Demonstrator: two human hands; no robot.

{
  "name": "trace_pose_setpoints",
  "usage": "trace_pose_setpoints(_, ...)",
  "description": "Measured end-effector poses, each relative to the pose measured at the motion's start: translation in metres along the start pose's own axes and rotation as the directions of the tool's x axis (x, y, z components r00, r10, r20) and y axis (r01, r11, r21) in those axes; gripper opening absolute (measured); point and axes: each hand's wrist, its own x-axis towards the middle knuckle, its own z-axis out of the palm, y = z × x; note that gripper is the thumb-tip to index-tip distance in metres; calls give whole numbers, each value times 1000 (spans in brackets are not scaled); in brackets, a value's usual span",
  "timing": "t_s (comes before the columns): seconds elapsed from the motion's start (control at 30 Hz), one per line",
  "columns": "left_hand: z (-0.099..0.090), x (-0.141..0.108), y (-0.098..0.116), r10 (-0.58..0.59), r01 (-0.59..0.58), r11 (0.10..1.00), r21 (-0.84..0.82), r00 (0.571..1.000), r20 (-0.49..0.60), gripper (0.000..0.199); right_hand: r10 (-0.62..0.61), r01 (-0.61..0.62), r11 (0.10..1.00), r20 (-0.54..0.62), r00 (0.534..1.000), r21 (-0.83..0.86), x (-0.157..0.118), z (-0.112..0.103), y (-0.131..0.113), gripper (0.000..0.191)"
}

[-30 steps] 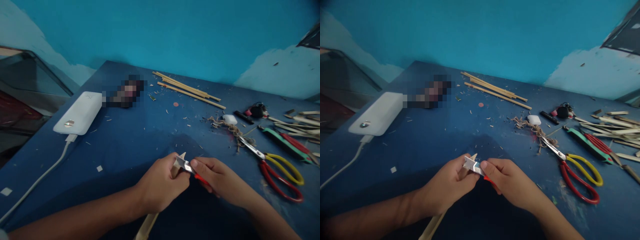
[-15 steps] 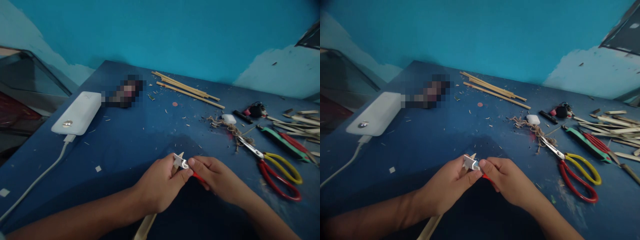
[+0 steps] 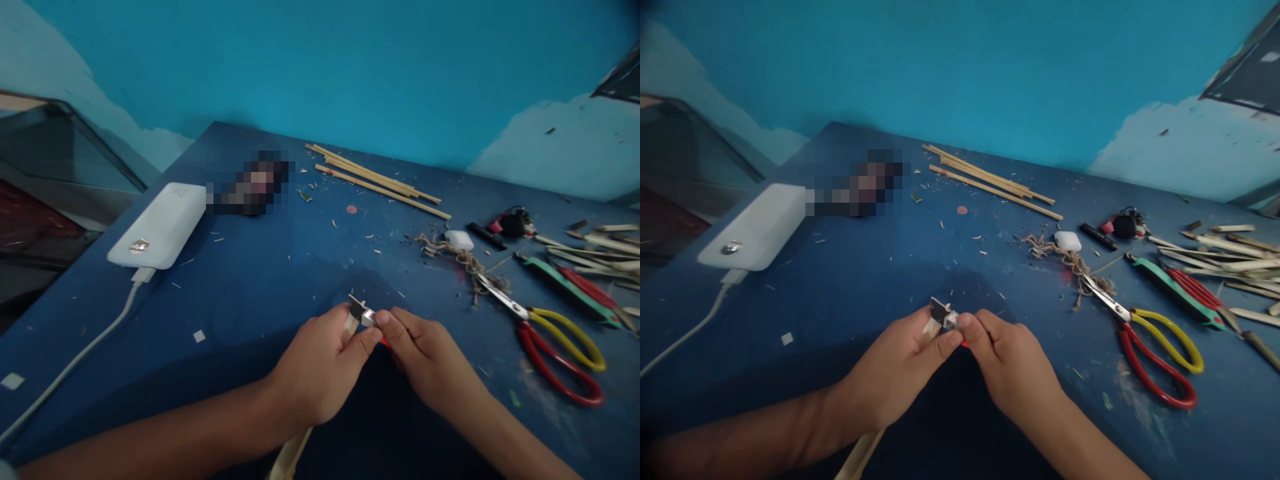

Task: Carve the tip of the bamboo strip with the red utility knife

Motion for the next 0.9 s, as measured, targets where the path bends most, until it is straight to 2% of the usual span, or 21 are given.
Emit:
trace_pose_setpoints(0.3,0,-1,1,-22,22,999,-29,1000,3,32,-14,13,999,-9,1000,-35,-3,-2,-3,46)
trace_pose_setpoints(0.53,0,-1,5,-53,53,997,-58,998,17,32,-51,52,998,-43,998,18,1,3,-3,44)
trace_pose_setpoints(0.73,-4,1,10,-130,139,974,-178,989,64,23,-68,56,991,95,993,124,4,-2,-4,45)
trace_pose_setpoints(0.9,-5,1,8,-148,184,947,-264,978,149,26,-43,-17,967,230,972,254,2,-10,-6,47)
